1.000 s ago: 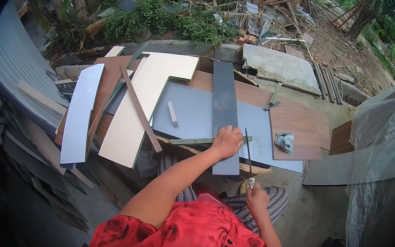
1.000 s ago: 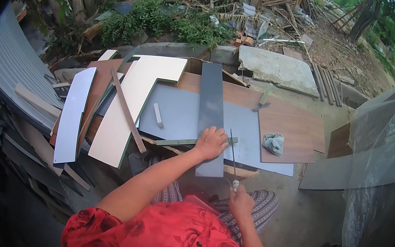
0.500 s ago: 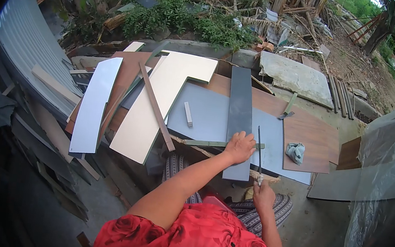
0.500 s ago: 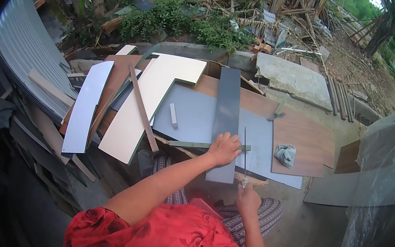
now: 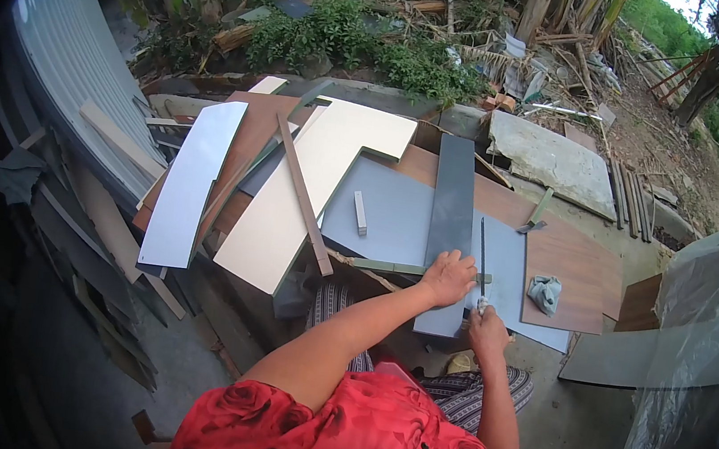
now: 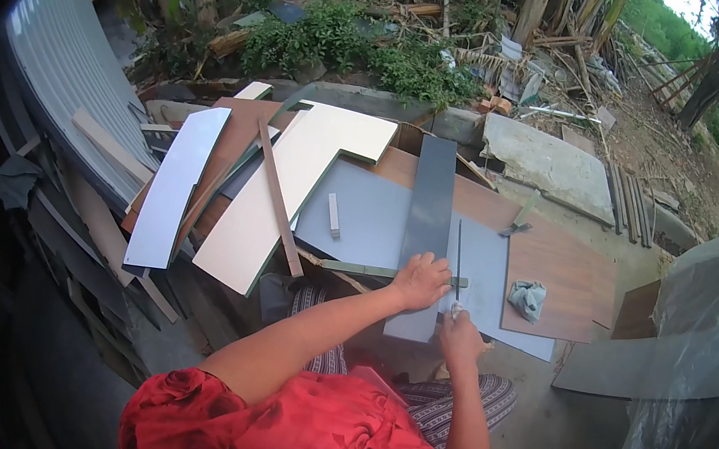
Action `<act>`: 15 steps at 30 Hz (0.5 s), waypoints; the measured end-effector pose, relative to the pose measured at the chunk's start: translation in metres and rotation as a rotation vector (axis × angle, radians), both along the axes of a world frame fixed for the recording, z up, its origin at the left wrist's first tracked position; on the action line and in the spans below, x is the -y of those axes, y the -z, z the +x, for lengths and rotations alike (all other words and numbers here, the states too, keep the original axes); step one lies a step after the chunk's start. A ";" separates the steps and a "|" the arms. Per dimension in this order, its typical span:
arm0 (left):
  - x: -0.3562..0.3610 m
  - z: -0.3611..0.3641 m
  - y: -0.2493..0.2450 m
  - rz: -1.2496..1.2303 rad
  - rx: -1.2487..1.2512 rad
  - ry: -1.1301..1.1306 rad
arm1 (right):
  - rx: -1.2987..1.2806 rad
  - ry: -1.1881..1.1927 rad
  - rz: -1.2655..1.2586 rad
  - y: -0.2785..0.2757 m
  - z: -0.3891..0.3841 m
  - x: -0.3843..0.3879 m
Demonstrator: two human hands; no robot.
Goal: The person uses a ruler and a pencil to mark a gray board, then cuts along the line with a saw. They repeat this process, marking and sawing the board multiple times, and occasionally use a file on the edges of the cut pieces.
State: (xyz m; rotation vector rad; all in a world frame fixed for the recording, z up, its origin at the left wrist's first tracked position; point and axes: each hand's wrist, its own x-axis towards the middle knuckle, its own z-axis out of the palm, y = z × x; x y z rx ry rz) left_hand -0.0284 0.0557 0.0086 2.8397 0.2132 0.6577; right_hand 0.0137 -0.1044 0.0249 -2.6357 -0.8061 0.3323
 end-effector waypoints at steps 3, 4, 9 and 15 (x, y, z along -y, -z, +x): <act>0.001 0.000 -0.002 -0.011 -0.070 -0.010 | 0.003 -0.026 0.012 0.003 -0.021 0.025; 0.000 0.000 -0.003 -0.011 -0.101 -0.011 | -0.003 -0.015 0.004 0.003 -0.030 0.037; 0.000 -0.002 -0.005 -0.031 -0.119 -0.010 | -0.050 0.063 -0.013 0.017 -0.069 0.086; 0.000 -0.001 -0.001 -0.025 -0.097 0.002 | 0.077 -0.043 0.000 0.002 -0.016 0.024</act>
